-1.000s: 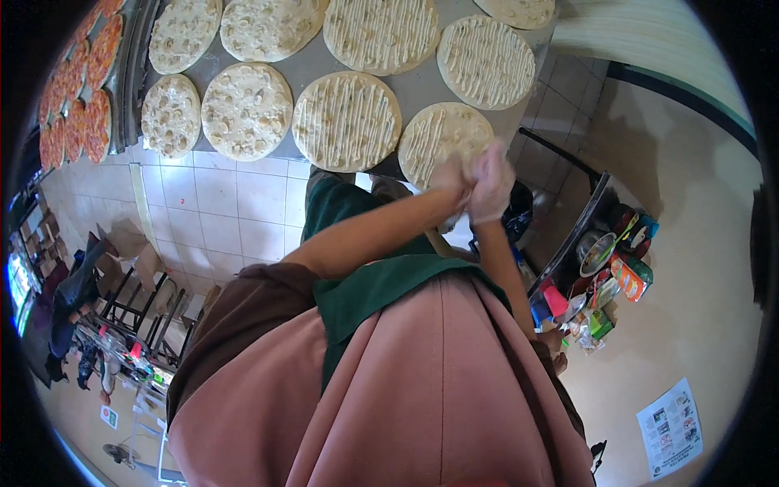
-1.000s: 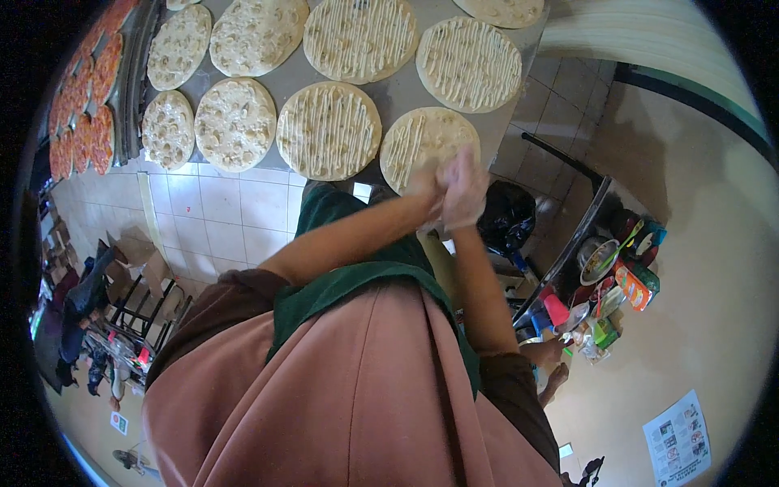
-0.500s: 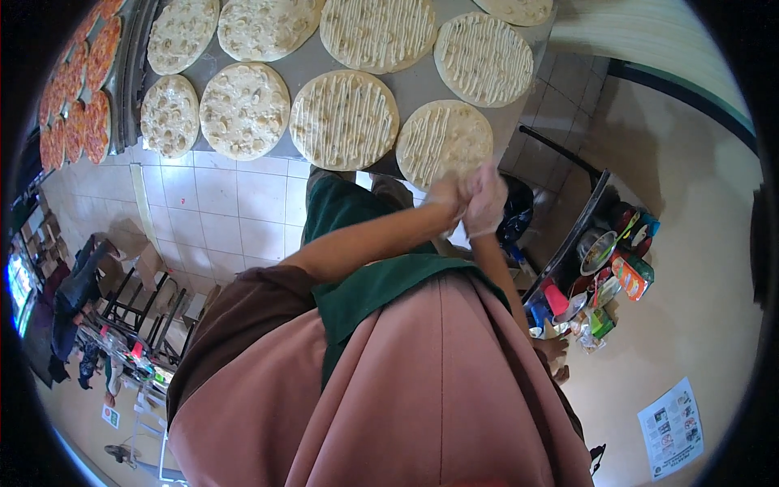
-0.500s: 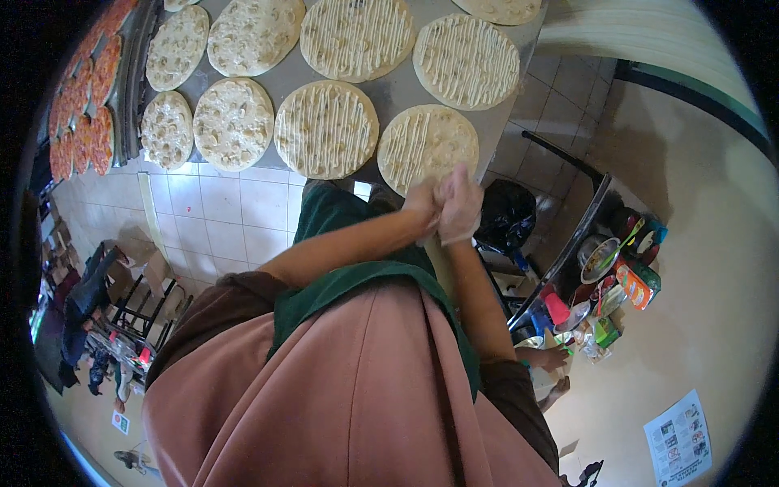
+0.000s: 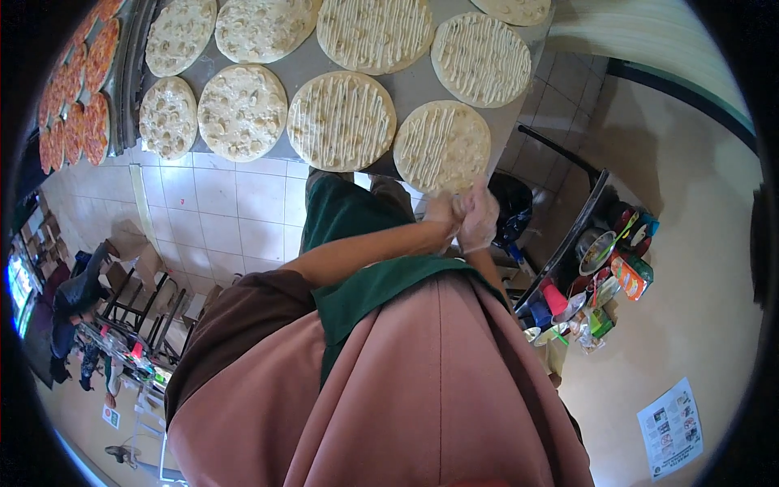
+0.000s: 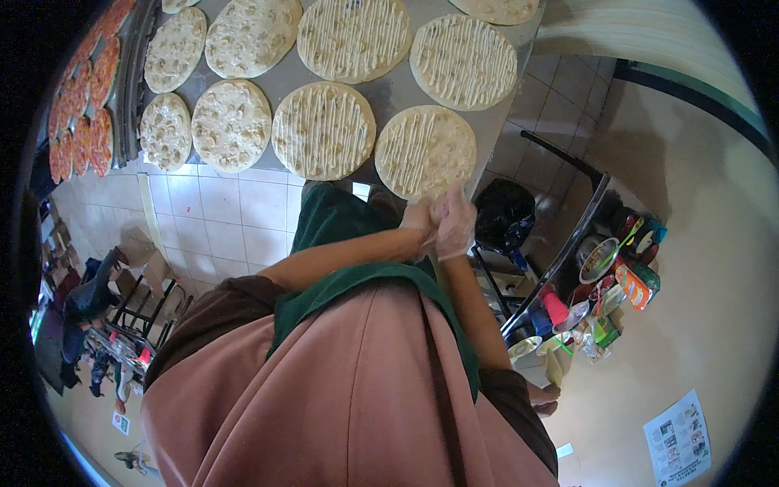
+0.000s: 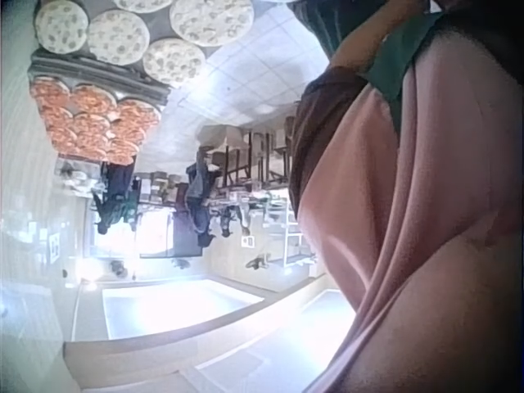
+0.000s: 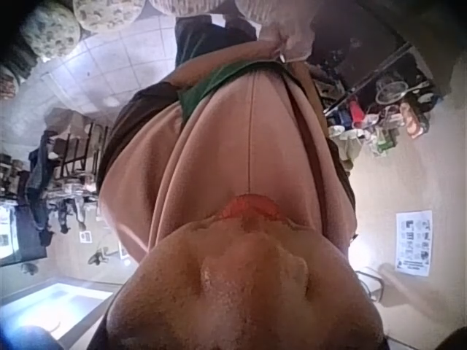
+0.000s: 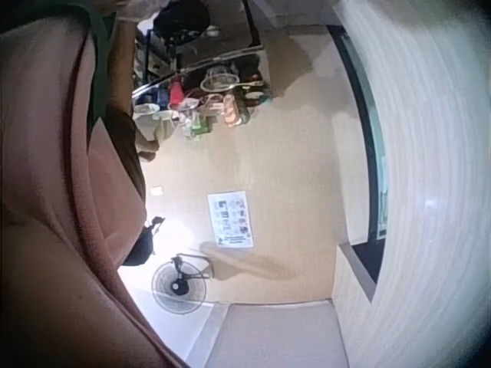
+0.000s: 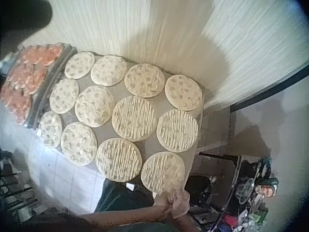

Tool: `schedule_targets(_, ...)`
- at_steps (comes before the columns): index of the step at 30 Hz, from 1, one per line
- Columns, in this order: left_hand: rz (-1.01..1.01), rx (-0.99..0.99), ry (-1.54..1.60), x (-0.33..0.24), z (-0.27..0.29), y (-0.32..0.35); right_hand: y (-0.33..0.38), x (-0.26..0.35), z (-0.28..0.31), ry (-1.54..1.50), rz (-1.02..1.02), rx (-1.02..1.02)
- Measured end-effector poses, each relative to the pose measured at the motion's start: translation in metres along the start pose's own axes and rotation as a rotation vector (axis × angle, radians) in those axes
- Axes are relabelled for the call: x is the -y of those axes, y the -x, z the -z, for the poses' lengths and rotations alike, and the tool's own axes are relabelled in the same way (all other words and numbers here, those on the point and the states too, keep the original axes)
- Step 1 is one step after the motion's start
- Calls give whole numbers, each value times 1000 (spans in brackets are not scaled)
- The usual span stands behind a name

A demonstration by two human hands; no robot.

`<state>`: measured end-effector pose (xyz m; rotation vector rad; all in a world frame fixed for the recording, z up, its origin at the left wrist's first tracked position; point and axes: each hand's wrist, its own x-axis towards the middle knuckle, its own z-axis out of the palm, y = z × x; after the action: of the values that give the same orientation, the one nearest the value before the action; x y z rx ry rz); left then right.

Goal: The person is preparing several pizza bases by adding ingredients.

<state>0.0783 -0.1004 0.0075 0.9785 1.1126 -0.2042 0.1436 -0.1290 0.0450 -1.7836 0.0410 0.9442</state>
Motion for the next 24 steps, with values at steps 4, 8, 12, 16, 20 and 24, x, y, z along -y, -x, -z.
schedule_targets(4, -111, -89, -287, -52, 11, -47, -46, 53, -27, 198, 326, 26)
schedule_targets(8, 109, -86, 546, -40, -4, -107, -73, 67, -39, -83, 240, 80)
schedule_targets(12, -82, -60, -254, -14, -19, -43, -36, 28, 4, 646, 408, -40)
schedule_targets(16, -38, -113, 235, 83, -50, -88, -5, -7, 9, -3, -10, 86)
schedule_targets(20, -33, -107, 643, 33, -43, -96, -51, -2, 9, 688, 551, -20)
schedule_targets(24, -167, -184, -290, -71, -10, -90, -80, 69, -26, 258, 488, -35)
